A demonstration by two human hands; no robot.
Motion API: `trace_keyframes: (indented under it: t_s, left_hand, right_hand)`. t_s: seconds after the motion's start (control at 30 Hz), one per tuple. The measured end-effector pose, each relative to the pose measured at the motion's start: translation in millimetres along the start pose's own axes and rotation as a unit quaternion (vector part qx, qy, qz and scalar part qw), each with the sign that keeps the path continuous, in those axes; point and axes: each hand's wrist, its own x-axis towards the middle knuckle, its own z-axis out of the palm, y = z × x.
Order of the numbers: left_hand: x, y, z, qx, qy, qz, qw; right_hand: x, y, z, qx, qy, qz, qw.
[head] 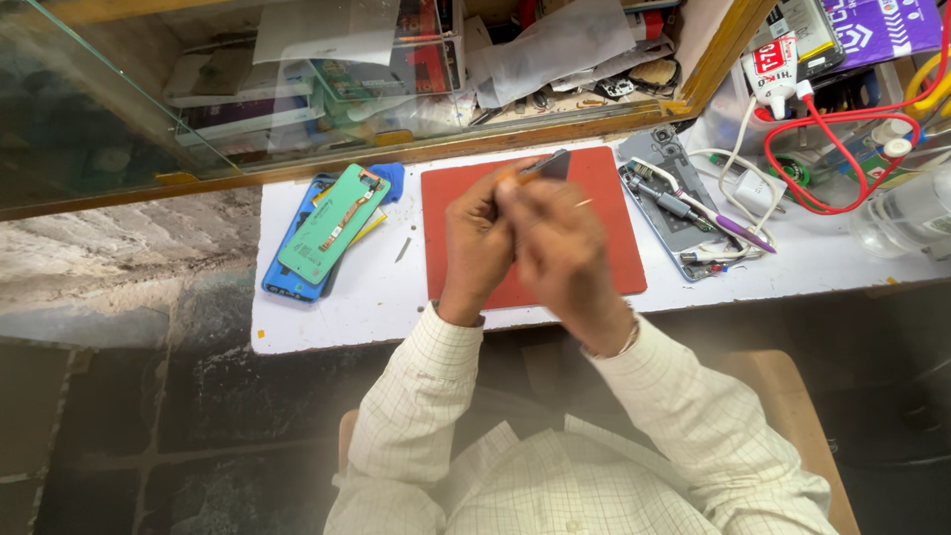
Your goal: The person applies adhesive from a tube onto a phone display panel, then aligns the panel onto the phone frame and presses it down. They wipe the assembled phone with an orange cloth and press along the edges to secure the display.
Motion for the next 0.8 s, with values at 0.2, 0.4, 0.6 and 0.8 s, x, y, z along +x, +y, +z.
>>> trace_keyframes:
  t_s: [0.2, 0.4, 0.6, 0.8]
  left_hand:
    - [-1, 3, -3, 0.016, -0.013, 0.030, 0.999]
    - [1, 2, 3, 0.003, -0.015, 0.034, 0.999]
    - [-2, 2, 3, 0.014, -0.025, 0.028, 0.999]
    - [-2, 3, 0, -0.015, -0.047, 0.017, 0.999]
  right_hand:
    - [5, 21, -10, -0.014, 0.011, 0.054, 0.998]
    - [-1, 47, -17, 0.052, 0.044, 0.106, 0.992]
    - [-13, 50, -19, 0.155, 0.039, 0.221, 0.962]
    - [-24, 57, -27, 0.291, 0.066, 0.361, 0.884]
